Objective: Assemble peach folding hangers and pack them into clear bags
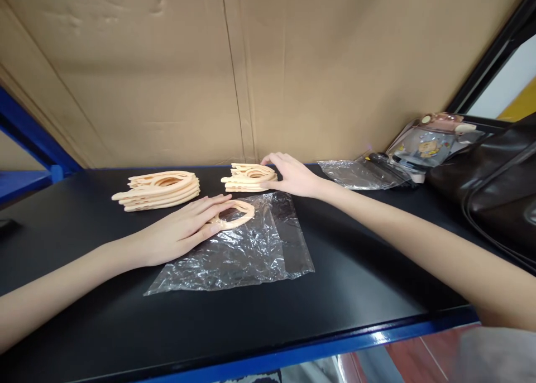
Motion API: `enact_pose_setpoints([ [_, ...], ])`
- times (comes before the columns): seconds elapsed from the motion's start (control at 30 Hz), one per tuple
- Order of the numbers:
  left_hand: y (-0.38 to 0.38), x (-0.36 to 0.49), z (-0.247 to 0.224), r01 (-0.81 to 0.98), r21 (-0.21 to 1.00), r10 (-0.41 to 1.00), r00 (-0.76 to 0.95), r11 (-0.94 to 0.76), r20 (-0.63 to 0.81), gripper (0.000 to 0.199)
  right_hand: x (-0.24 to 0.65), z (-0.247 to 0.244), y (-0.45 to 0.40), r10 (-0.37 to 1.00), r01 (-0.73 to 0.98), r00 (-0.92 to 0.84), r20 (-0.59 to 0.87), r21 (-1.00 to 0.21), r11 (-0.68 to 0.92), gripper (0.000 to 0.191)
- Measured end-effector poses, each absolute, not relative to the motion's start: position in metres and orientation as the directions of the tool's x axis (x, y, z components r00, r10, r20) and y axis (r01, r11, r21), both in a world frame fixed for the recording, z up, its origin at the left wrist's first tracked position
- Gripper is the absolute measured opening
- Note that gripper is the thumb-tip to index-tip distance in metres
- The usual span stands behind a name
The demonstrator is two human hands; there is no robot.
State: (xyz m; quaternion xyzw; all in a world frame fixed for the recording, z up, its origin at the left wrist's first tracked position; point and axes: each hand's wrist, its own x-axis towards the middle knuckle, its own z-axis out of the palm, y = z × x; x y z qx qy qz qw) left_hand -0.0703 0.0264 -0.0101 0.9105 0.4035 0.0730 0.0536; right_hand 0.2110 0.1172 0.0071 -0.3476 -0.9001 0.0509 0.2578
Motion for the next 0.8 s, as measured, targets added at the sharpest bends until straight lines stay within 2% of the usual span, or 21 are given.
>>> enact_pose_setpoints([
  [0.13,0.026,-0.071,-0.009,0.713,0.157,0.729,0.679,-0.683,0.091,0.055,0.188,0.01,0.137,0.75,0.629,-0.599,0.28,-0.414,0.658,0.076],
  [0.2,0.026,-0.074,-0.01,0.704,0.168,0.722,0.686,-0.69,0.092,0.053,0.179,0.011,0.141,0.774,0.624,-0.581,0.251,-0.473,0.622,0.086],
  [0.4,0.026,-0.077,-0.012,0.718,0.239,0.753,0.65,-0.654,0.107,0.051,0.171,0.016,0.145,0.767,0.582,-0.604,0.217,-0.537,0.61,0.076],
  [0.5,0.026,-0.076,-0.012,0.717,0.238,0.751,0.653,-0.655,0.1,0.05,0.17,0.017,0.146,0.758,0.555,-0.621,0.201,-0.569,0.606,0.077],
  [0.8,0.028,-0.077,-0.014,0.702,0.182,0.723,0.683,-0.689,0.104,0.05,0.182,0.034,0.129,0.761,0.587,-0.598,0.251,-0.509,0.629,0.072],
])
